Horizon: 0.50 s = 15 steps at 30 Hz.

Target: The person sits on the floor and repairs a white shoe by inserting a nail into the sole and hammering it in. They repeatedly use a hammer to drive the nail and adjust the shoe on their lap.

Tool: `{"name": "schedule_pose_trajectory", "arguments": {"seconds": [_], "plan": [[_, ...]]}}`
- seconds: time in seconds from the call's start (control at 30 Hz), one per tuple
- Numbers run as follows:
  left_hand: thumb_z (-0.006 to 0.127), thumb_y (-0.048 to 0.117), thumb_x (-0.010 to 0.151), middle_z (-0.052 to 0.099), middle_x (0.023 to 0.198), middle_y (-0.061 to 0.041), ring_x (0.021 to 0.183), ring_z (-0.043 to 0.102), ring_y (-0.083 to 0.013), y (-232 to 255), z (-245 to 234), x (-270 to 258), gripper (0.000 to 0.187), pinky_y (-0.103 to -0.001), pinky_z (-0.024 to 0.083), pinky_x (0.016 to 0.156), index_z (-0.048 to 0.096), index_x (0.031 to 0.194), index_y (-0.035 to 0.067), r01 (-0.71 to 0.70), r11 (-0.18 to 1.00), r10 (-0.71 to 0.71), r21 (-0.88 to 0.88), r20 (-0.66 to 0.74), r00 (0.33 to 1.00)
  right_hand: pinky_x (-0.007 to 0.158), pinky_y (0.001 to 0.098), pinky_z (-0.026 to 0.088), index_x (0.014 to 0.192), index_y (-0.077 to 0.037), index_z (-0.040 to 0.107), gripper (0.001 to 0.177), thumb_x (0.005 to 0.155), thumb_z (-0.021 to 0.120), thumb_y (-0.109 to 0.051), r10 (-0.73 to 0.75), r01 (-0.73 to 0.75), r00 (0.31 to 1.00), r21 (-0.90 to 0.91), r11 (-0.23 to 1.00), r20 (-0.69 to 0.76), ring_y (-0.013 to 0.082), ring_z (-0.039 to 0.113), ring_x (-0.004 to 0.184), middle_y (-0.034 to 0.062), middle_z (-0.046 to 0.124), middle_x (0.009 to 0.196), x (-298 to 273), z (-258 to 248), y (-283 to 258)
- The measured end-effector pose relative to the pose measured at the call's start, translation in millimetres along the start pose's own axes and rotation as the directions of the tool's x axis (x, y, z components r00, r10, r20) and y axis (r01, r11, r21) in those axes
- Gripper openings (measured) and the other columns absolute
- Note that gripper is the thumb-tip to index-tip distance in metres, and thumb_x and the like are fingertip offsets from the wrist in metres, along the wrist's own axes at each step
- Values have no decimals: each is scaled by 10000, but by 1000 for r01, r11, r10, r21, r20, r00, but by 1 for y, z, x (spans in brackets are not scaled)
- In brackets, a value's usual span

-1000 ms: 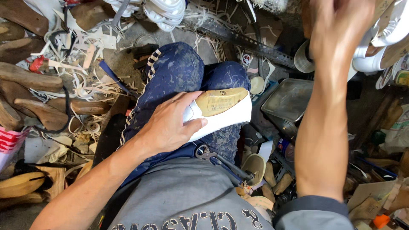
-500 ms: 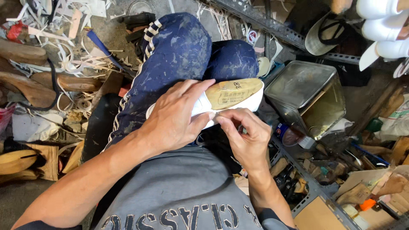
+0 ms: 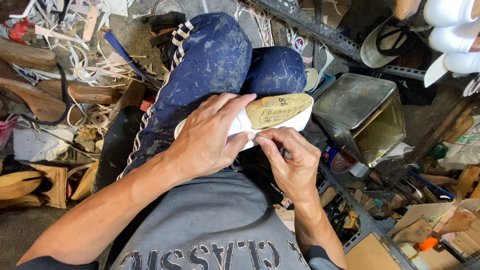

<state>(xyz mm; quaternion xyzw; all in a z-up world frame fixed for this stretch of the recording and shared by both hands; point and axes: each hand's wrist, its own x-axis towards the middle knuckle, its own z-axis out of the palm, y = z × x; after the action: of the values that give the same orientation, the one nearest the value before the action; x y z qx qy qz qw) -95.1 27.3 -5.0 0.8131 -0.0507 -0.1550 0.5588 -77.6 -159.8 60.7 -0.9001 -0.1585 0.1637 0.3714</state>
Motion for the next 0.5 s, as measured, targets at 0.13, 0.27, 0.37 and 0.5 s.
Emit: {"name": "schedule_pose_trajectory", "arguments": {"seconds": [0.13, 0.27, 0.37, 0.5], "plan": [[678, 219, 853, 599, 1281, -170, 1122, 569, -392, 0, 0, 0, 639, -498, 451, 974, 498, 1438, 35, -2, 1000, 2, -2, 8, 1000, 771, 295, 528, 957, -6, 699, 60, 973, 684, -61, 1, -1, 1000, -15, 1000, 17, 188, 673, 787, 88, 720, 885, 2, -2, -3], [664, 206, 849, 599, 1274, -170, 1126, 568, -384, 0, 2, 0, 628, -492, 447, 987, 506, 1431, 29, -7, 1000, 7, -10, -6, 1000, 765, 298, 522, 961, -17, 693, 86, 988, 665, -93, -7, 13, 998, -88, 996, 67, 190, 681, 796, 81, 723, 897, 5, -6, -6], [669, 210, 856, 600, 1274, -169, 1122, 571, -383, 0, 2, 0, 624, -490, 450, 983, 505, 1430, 28, -12, 1000, 12, -12, -10, 1000, 758, 305, 521, 957, -13, 680, 100, 996, 653, -101, -22, 31, 995, -92, 995, 96, 194, 675, 783, 79, 711, 884, 8, -9, -8], [669, 224, 866, 600, 1277, -166, 1127, 571, -381, 0, 1, 0, 619, -488, 450, 981, 506, 1433, 34, -3, 1000, 3, -19, -12, 1000, 774, 309, 522, 962, -15, 673, 83, 989, 666, -93, -21, 34, 993, -105, 994, 115, 200, 686, 799, 76, 713, 895, 12, -11, -8]]}}
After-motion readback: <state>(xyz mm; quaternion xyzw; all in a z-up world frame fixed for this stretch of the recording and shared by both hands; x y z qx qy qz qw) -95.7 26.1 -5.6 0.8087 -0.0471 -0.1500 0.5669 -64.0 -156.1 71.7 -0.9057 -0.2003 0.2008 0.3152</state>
